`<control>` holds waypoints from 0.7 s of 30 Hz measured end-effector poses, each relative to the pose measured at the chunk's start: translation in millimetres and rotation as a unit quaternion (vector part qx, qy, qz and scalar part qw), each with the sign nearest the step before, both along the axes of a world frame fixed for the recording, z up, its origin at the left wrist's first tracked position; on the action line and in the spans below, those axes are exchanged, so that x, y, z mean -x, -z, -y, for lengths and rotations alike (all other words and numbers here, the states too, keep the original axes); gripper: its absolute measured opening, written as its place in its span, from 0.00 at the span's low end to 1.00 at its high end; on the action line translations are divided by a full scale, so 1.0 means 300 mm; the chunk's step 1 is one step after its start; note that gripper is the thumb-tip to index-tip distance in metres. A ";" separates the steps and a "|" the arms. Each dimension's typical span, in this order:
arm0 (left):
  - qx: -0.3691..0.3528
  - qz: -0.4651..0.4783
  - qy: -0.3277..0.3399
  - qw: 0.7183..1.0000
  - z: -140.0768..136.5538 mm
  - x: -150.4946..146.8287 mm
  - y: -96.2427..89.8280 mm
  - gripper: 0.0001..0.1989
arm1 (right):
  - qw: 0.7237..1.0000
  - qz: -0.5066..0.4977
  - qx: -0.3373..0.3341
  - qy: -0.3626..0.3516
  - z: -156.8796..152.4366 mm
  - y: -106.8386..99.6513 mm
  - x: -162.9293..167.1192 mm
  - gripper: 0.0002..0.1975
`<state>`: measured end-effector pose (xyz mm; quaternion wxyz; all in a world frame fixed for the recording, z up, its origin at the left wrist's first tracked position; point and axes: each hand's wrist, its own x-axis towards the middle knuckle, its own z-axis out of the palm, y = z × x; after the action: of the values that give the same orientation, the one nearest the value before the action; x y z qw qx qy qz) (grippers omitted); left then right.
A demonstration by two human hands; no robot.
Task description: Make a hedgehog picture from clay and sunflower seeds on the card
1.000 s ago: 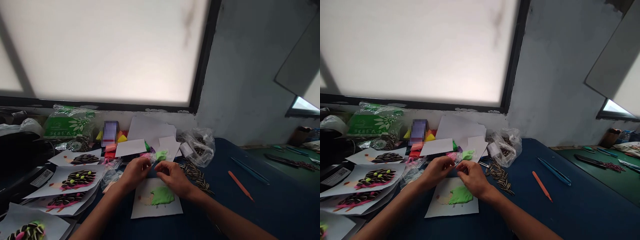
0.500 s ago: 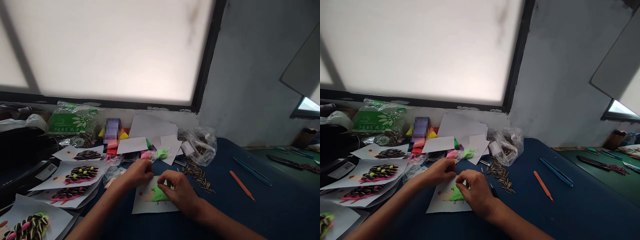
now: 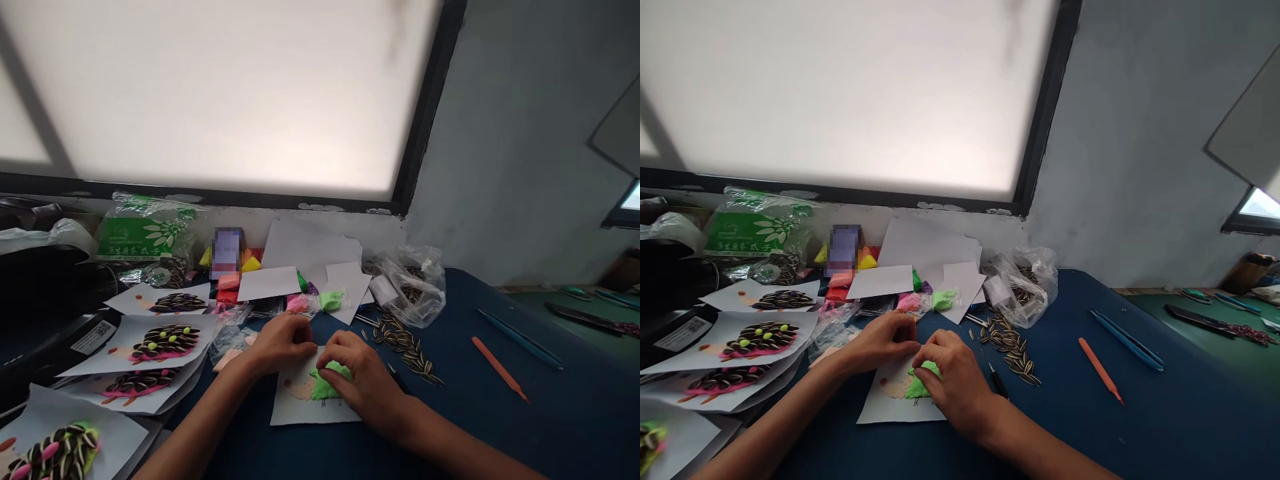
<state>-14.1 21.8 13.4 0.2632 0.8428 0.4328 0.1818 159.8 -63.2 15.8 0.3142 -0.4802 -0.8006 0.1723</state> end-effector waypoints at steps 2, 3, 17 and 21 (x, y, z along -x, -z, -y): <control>-0.029 0.001 -0.020 0.999 0.007 -0.012 0.011 0.05 | 1.000 0.015 0.003 0.002 -0.003 0.002 0.002 0.07; -0.041 0.002 -0.031 0.999 0.010 -0.017 0.017 0.06 | 1.000 0.022 0.006 0.002 -0.004 0.001 0.003 0.06; -0.085 -0.007 -0.071 0.994 0.015 -0.028 0.034 0.08 | 0.999 -0.023 0.035 -0.008 -0.012 -0.034 0.043 0.09; -0.089 -0.006 -0.068 0.994 0.013 -0.027 0.039 0.07 | 0.999 -0.040 0.013 0.001 -0.015 -0.050 0.030 0.08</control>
<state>-6.0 17.8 1.7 0.1714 0.8328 0.4725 0.2318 150.8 -58.6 30.9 0.3402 -0.4773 -0.7848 0.2013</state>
